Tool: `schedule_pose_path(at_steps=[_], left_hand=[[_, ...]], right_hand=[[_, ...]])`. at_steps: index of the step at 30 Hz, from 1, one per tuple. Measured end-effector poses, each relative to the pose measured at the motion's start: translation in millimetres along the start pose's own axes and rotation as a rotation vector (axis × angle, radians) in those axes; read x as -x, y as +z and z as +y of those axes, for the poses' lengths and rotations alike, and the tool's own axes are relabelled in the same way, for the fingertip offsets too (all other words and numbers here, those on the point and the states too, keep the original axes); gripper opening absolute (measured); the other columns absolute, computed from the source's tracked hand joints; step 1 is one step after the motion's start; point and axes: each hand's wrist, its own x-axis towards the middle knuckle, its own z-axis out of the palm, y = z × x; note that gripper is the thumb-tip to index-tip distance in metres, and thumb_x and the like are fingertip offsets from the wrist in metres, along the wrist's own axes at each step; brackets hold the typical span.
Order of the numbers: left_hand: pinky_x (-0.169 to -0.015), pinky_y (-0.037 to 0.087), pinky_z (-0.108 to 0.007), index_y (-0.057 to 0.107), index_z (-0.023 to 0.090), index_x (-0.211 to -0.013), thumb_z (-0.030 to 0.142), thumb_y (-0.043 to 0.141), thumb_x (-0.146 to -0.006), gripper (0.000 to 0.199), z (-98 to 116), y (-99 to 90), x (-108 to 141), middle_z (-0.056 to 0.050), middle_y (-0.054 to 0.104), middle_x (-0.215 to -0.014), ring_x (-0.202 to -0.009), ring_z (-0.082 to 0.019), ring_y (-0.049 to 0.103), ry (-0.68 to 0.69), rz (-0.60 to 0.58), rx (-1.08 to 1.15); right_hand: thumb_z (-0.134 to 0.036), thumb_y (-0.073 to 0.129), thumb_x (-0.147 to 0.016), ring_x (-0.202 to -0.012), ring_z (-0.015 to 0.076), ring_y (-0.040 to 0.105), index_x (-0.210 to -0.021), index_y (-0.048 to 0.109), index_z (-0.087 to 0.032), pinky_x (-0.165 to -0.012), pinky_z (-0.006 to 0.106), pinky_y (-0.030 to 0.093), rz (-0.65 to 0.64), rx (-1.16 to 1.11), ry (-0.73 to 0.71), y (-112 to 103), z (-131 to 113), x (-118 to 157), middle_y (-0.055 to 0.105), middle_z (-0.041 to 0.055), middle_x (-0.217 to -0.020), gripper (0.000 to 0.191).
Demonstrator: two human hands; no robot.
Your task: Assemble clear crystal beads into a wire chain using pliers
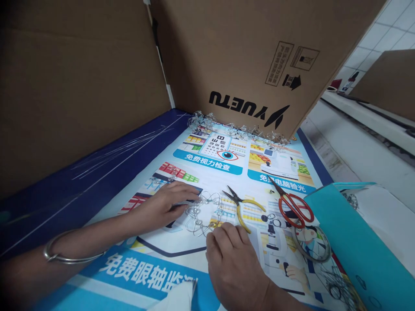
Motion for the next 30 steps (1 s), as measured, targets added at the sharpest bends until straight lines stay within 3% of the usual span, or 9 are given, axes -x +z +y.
schedule_pose_path(at_steps=[9, 16, 20, 23, 26, 30], left_hand=[[-0.090, 0.036, -0.038, 0.059, 0.023, -0.104, 0.013, 0.048, -0.078, 0.030, -3.7, 1.0, -0.1, -0.003, 0.059, -0.108, -0.103, -0.020, 0.049, 0.030, 0.032, 0.053], [-0.089, 0.041, -0.031, 0.059, 0.021, -0.102, 0.017, 0.046, -0.082, 0.024, 0.9, -4.9, 4.5, -0.004, 0.058, -0.106, -0.101, -0.016, 0.051, -0.078, 0.204, 0.176], [-0.083, 0.043, -0.028, 0.058, 0.019, -0.097, 0.012, 0.044, -0.081, 0.022, 8.1, -12.6, 9.0, -0.005, 0.059, -0.098, -0.095, -0.015, 0.053, 0.016, 0.259, 0.186], [-0.083, 0.041, -0.031, 0.057, 0.019, -0.098, 0.012, 0.048, -0.078, 0.023, 17.9, -15.4, 11.3, -0.004, 0.059, -0.097, -0.092, -0.016, 0.052, 0.150, 0.132, 0.135], [-0.083, 0.039, -0.033, 0.059, 0.022, -0.095, 0.017, 0.053, -0.077, 0.019, 25.2, -14.2, 11.4, -0.003, 0.057, -0.100, -0.092, -0.017, 0.051, 0.202, -0.047, 0.049], [-0.081, 0.038, -0.032, 0.060, 0.021, -0.086, 0.018, 0.047, -0.083, 0.014, 24.3, -9.7, 10.0, -0.003, 0.057, -0.101, -0.092, -0.017, 0.050, 0.242, -0.112, -0.056]], right_hand=[[-0.018, 0.045, -0.079, -0.099, 0.0264, 0.044, -0.123, 0.045, -0.016, -0.086, 0.046, 0.033, -0.087, 0.050, -0.029, -2.3, -3.1, 0.7, 0.052, 0.0113, -0.111, 0.044], [-0.018, 0.046, -0.078, -0.099, 0.0267, 0.044, -0.124, 0.044, -0.016, -0.085, 0.045, 0.036, -0.101, 0.037, -0.035, -4.0, -2.0, -1.9, 0.053, 0.0114, -0.111, 0.047], [-0.016, 0.044, -0.078, -0.097, 0.0272, 0.044, -0.121, 0.046, -0.013, -0.082, 0.043, 0.037, -0.058, 0.066, -0.056, -1.7, -0.6, -0.2, 0.053, 0.0120, -0.109, 0.044], [-0.016, 0.044, -0.078, -0.095, 0.0270, 0.044, -0.119, 0.048, -0.012, -0.081, 0.043, 0.037, -0.032, 0.076, -0.077, -0.9, 0.7, 0.3, 0.054, 0.0122, -0.107, 0.041], [-0.018, 0.044, -0.079, -0.094, 0.0262, 0.044, -0.118, 0.049, -0.013, -0.080, 0.042, 0.038, -0.034, 0.065, -0.075, -0.3, 2.1, -0.2, 0.054, 0.0116, -0.108, 0.040], [-0.018, 0.044, -0.079, -0.095, 0.0259, 0.044, -0.118, 0.049, -0.013, -0.081, 0.041, 0.037, -0.040, 0.052, -0.059, 0.1, 2.7, -0.6, 0.054, 0.0110, -0.107, 0.039]])
